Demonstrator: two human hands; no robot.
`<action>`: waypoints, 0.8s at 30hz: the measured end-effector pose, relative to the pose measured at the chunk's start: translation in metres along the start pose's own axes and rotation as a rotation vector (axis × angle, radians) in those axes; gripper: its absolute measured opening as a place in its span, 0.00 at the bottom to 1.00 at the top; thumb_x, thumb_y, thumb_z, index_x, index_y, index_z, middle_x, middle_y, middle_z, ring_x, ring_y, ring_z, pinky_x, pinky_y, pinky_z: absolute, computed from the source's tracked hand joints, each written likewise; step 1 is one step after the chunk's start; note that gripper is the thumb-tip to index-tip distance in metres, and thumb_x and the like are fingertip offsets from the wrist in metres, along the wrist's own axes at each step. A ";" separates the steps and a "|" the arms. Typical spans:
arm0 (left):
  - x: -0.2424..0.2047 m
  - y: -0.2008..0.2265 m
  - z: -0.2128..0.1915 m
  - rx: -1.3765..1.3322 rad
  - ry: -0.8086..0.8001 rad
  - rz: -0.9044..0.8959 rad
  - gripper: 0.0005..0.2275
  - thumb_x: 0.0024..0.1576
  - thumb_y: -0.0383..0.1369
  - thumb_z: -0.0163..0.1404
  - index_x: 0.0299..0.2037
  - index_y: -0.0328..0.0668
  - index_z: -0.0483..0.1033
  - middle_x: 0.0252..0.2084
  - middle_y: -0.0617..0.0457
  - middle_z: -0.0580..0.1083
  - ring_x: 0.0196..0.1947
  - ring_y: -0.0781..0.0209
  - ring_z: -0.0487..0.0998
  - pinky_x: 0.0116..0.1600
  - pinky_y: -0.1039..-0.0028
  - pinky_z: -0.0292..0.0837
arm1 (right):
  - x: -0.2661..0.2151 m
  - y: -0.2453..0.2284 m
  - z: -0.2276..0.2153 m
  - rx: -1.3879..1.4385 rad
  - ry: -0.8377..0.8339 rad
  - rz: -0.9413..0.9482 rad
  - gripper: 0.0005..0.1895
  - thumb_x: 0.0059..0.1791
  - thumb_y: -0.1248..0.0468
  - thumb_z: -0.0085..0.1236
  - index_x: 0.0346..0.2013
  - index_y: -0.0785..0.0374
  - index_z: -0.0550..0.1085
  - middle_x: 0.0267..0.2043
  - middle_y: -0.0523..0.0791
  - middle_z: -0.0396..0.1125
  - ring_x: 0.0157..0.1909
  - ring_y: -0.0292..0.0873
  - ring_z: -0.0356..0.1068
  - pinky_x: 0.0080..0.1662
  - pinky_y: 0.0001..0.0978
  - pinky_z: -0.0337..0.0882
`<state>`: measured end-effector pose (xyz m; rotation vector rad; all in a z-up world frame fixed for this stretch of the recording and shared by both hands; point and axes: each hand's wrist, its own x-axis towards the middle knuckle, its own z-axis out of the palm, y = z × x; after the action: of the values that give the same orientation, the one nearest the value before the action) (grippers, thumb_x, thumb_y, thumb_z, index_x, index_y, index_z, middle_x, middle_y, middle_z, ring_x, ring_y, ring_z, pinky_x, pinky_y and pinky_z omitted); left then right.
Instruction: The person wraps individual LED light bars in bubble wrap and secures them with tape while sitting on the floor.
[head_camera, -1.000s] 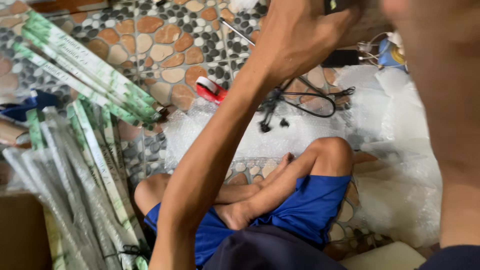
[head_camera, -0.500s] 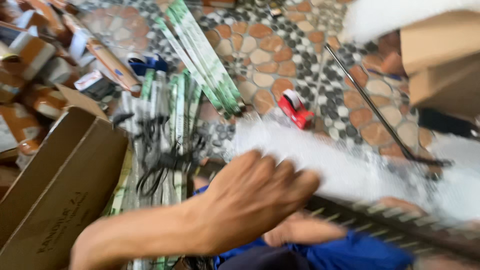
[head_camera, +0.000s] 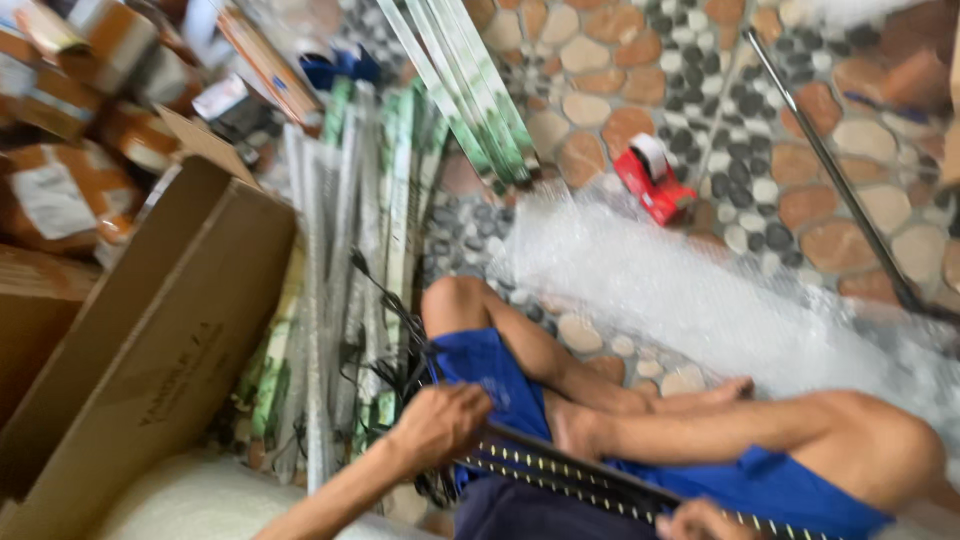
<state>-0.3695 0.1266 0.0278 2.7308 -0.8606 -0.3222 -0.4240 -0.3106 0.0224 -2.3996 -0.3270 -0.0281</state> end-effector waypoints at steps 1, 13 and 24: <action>0.006 -0.011 0.001 0.121 0.091 0.015 0.03 0.53 0.31 0.51 0.35 0.49 0.71 0.30 0.54 0.72 0.24 0.51 0.76 0.24 0.59 0.68 | 0.026 -0.018 0.002 -0.149 0.112 0.005 0.21 0.39 0.35 0.63 0.24 0.44 0.74 0.27 0.27 0.72 0.31 0.33 0.72 0.48 0.30 0.67; 0.085 -0.092 -0.287 -0.399 -0.458 -0.796 0.16 0.53 0.34 0.66 0.50 0.47 0.77 0.42 0.50 0.86 0.38 0.56 0.84 0.40 0.65 0.79 | 0.177 0.063 -0.111 -0.585 0.096 -0.276 0.15 0.54 0.59 0.68 0.53 0.58 0.78 0.45 0.48 0.78 0.46 0.56 0.77 0.50 0.51 0.73; 0.176 -0.219 -0.043 -0.449 -0.537 -0.775 0.28 0.44 0.52 0.57 0.58 0.61 0.77 0.54 0.47 0.80 0.58 0.44 0.79 0.58 0.49 0.77 | 0.233 0.198 -0.032 -0.457 -0.073 -0.031 0.21 0.42 0.43 0.72 0.33 0.54 0.76 0.31 0.44 0.74 0.41 0.51 0.76 0.49 0.45 0.68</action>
<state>-0.1003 0.2044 -0.0225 2.4300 0.2291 -1.2568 -0.1482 -0.4212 -0.0572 -2.8530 -0.4291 -0.0316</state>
